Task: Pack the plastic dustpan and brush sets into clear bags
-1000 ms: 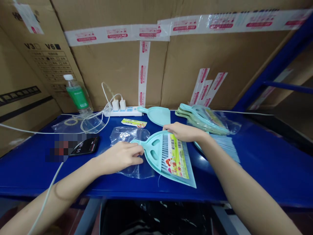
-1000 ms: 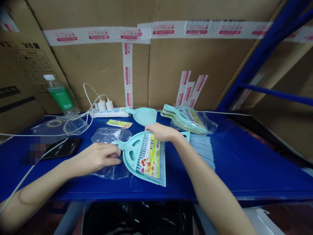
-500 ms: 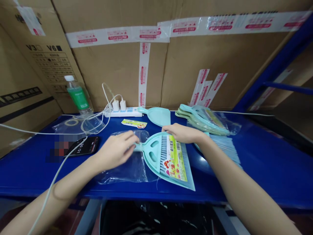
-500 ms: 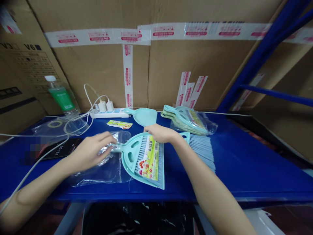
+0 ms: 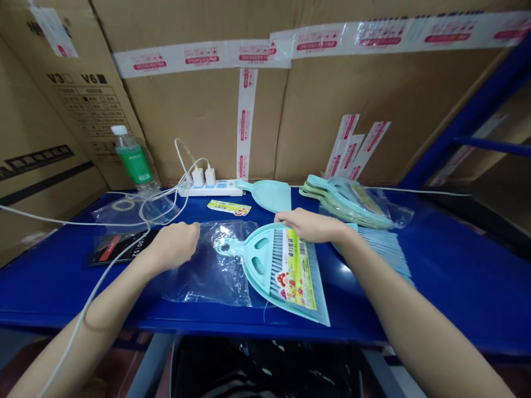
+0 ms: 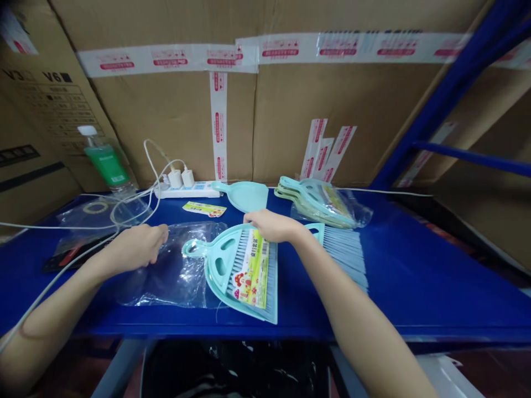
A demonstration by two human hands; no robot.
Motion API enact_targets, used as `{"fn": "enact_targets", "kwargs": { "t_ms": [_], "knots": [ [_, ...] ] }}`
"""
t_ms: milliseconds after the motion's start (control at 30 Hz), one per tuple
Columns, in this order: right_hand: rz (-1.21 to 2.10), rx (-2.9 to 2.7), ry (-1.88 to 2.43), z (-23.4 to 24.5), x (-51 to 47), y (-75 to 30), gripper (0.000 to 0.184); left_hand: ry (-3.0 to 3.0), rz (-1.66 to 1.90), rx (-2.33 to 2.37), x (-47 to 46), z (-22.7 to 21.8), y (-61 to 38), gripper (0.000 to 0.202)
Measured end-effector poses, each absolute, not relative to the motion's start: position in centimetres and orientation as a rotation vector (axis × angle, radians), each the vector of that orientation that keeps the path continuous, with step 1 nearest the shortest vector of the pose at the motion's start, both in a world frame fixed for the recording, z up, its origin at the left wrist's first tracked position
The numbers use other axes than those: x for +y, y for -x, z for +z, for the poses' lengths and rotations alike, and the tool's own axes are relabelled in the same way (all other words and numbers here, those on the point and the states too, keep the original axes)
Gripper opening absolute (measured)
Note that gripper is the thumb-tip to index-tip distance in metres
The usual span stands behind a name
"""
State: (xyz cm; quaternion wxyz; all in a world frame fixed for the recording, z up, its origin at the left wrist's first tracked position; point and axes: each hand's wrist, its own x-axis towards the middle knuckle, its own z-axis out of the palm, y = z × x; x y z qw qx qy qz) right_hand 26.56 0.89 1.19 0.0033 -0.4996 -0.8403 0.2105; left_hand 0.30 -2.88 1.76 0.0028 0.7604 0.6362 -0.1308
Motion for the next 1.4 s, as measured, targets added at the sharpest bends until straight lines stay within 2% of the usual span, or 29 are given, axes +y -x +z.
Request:
{"fn": "enact_targets", "kwargs": {
  "t_ms": [267, 633, 967, 1133, 1400],
  "knots": [
    [0.633, -2.633, 1.513, 1.1, 0.7, -26.2, 0.015, -2.319, 0.034, 1.794, -2.2, 0.7, 0.2, 0.011],
    [0.655, -2.589, 1.512, 0.7, 1.0, -26.3, 0.017, -2.190, 0.333, 1.683, -2.4, 0.4, -0.2, 0.005],
    [0.714, -2.610, 1.394, -0.1, 1.7, -26.7, 0.029, -2.243, 0.373, 1.612, -2.2, 0.4, 0.1, 0.012],
    [0.711, -2.629, 1.328, -0.4, 2.1, -27.1, 0.030, -2.255, 0.558, 1.508, -2.0, 0.2, 0.4, 0.013],
    [0.782, -2.599, 1.369, -0.3, 2.2, -27.0, 0.032, -2.187, 0.580, 1.453, -1.0, 0.0, 0.8, 0.014]
  ]
}}
